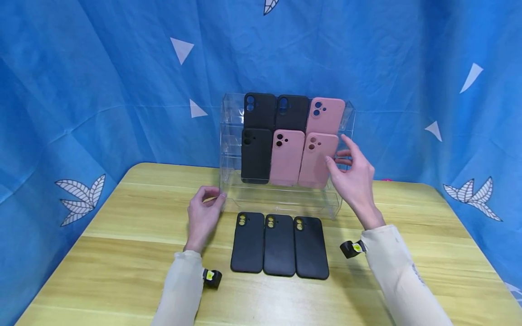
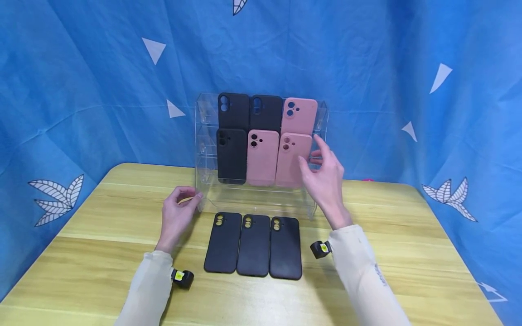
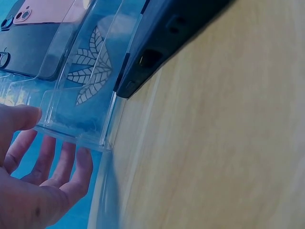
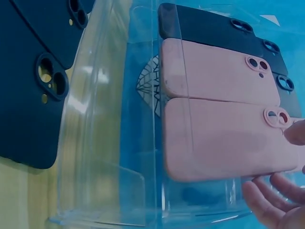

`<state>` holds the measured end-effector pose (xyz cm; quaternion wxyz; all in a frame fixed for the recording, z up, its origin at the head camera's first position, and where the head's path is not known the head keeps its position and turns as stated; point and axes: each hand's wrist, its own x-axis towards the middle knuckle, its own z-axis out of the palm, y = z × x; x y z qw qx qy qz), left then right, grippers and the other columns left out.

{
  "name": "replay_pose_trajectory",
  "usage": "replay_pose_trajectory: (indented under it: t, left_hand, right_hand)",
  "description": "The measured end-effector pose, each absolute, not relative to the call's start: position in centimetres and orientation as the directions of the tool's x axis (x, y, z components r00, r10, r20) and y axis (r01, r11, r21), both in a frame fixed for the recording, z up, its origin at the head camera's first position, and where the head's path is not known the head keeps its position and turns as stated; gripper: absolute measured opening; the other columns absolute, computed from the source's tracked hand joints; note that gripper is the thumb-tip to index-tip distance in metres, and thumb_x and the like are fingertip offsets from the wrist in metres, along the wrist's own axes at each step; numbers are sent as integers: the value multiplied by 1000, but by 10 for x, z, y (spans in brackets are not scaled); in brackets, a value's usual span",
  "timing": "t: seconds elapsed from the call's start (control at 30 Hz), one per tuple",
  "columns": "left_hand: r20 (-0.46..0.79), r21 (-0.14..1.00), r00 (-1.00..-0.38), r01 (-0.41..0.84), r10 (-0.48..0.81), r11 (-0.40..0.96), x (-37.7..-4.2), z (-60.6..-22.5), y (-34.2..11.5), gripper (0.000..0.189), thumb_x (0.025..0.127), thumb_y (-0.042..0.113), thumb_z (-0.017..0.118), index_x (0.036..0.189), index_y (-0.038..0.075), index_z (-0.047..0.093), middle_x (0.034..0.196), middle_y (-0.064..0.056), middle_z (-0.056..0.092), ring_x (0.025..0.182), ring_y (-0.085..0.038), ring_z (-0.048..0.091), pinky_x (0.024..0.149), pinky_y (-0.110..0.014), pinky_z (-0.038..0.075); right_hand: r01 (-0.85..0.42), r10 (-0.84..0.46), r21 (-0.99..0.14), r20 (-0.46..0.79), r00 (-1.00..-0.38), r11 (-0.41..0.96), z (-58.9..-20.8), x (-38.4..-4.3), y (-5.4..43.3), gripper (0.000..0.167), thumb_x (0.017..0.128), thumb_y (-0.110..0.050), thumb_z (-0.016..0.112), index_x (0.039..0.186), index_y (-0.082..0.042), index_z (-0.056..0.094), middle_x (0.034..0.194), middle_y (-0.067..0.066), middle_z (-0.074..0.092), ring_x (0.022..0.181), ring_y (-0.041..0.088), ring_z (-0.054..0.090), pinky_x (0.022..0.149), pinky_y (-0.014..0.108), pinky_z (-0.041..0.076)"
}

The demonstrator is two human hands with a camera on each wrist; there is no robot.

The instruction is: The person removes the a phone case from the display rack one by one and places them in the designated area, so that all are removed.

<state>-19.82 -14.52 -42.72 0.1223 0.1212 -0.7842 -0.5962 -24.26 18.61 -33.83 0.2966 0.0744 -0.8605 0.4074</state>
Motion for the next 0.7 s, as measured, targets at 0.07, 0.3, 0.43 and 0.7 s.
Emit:
replay_pose_trajectory:
  t: [0.07, 0.3, 0.43, 0.7]
  left_hand:
    - [48, 964, -941, -44, -335, 261, -198, -428, -145, 27, 94, 23, 72, 116, 7, 65, 122, -13, 67, 114, -32, 68, 101, -43, 57]
    - [55, 964, -940, -37, -337, 262, -198, -428, -145, 27, 94, 23, 73, 115, 8, 66, 121, -13, 67, 112, -33, 69, 100, -43, 57]
    - [52, 965, -940, -40, -336, 260, -198, -428, -146, 26, 94, 23, 73, 115, 8, 66, 121, -13, 67, 112, -33, 69, 99, -44, 58]
    - [65, 965, -939, -26, -339, 259, -199, -428, -146, 26, 94, 23, 73, 114, 7, 66, 120, -14, 67, 111, -33, 68, 100, -43, 57]
  right_hand:
    - [-365, 106, -645, 571, -814, 672, -337, -243, 185, 59, 97, -19, 68, 152, -15, 48, 111, 22, 67, 99, 42, 73, 85, 56, 61]
    - [-336, 110, -624, 565, -818, 705, -333, -246, 179, 55, 97, -16, 67, 149, -13, 53, 104, 23, 61, 95, 42, 71, 87, 54, 59]
    - [-339, 123, -626, 576, -808, 702, -334, -247, 177, 52, 95, -15, 68, 145, -10, 55, 105, 24, 59, 94, 43, 70, 88, 55, 58]
    - [-365, 123, -682, 555, -823, 634, -337, -246, 177, 52, 96, -16, 67, 145, -12, 50, 117, 24, 64, 101, 41, 70, 89, 56, 60]
